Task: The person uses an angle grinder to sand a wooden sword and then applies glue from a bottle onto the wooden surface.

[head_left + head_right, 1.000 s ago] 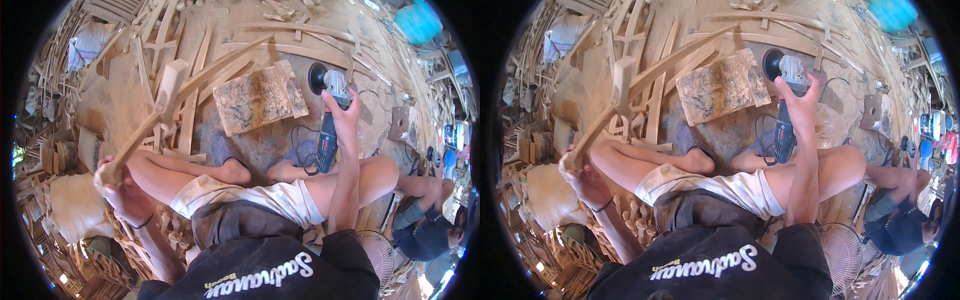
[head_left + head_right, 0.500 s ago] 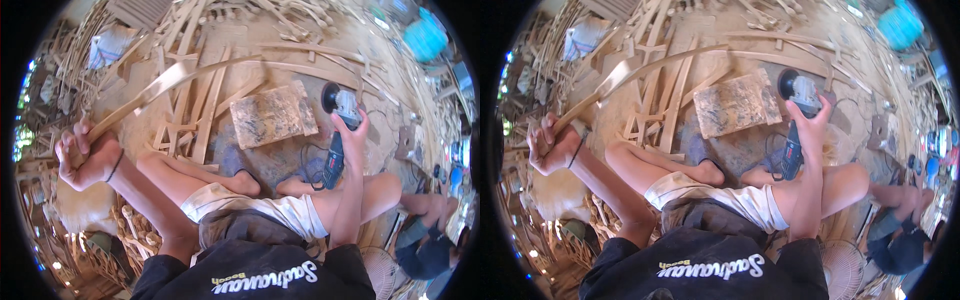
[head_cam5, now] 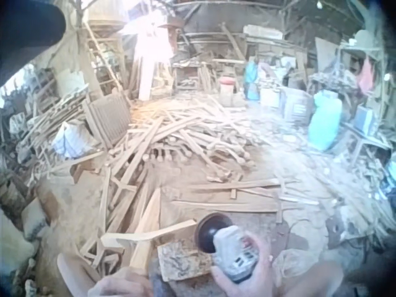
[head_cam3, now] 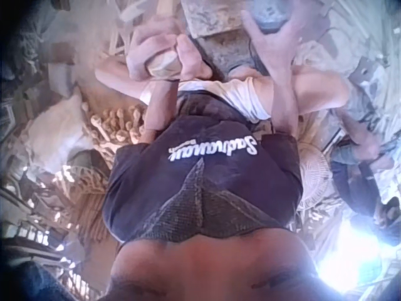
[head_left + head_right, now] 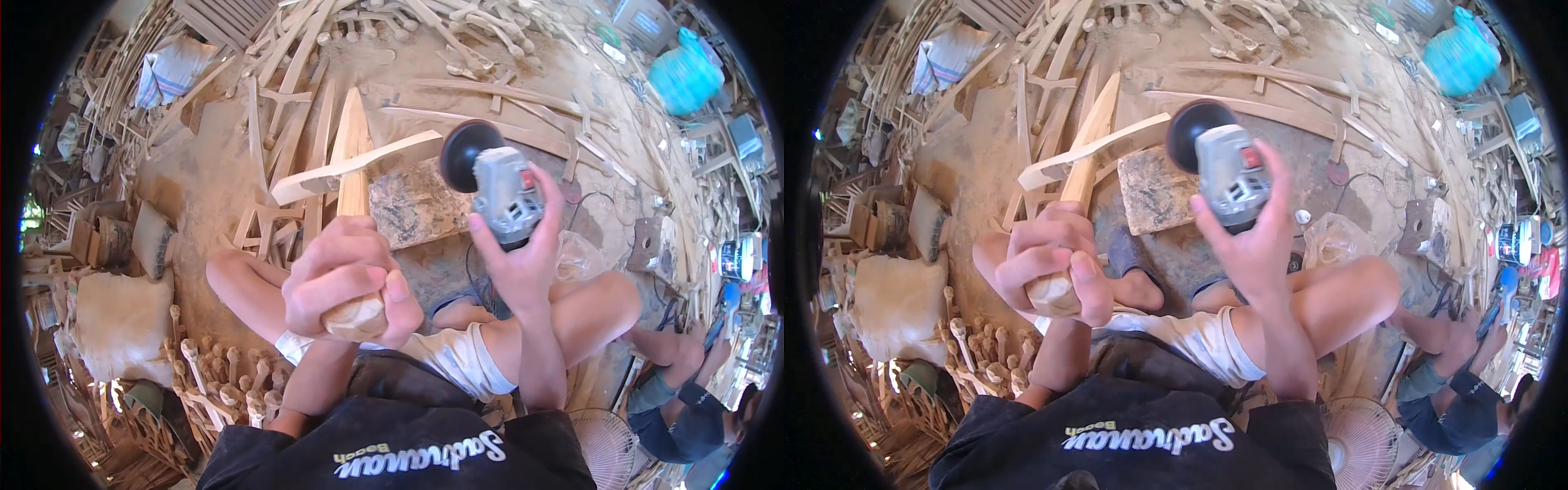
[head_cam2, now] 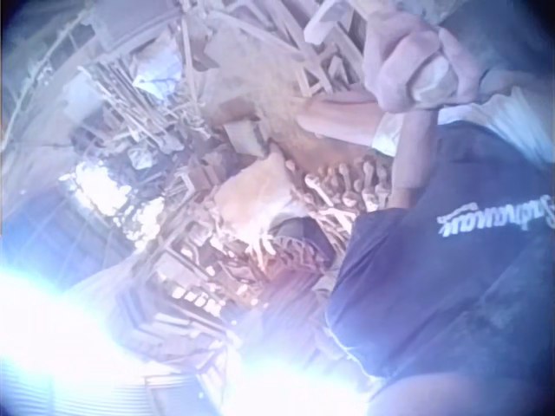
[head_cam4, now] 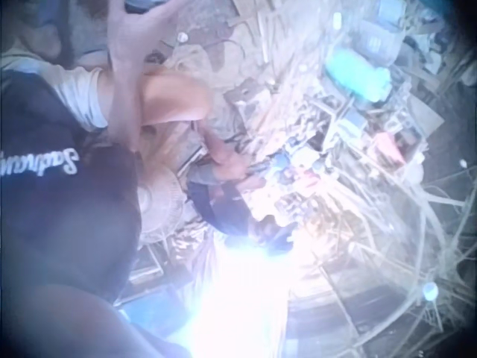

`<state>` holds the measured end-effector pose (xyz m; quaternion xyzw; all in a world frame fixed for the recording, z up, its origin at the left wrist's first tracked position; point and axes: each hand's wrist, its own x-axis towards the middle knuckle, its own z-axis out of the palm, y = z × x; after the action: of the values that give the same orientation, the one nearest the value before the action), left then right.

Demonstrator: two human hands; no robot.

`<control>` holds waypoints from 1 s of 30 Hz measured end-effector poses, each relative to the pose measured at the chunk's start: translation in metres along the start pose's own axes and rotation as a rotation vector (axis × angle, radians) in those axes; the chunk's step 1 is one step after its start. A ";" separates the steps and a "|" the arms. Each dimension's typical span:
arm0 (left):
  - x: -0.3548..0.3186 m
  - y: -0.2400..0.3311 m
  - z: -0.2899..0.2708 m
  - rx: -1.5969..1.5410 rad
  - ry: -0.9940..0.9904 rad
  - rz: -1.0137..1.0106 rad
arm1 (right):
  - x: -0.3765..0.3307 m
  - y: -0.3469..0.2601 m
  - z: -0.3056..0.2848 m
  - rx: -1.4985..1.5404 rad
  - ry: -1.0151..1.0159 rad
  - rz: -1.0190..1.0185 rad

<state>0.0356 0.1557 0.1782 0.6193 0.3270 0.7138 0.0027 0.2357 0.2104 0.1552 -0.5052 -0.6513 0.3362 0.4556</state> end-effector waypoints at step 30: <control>0.031 0.005 -0.129 -0.144 0.529 -0.138 | 0.008 0.007 0.001 0.051 0.213 -0.123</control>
<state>-0.0839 0.1042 0.2053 0.3859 0.3062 0.8702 0.0101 0.2369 0.2204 0.1506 -0.4854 -0.6202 0.2686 0.5545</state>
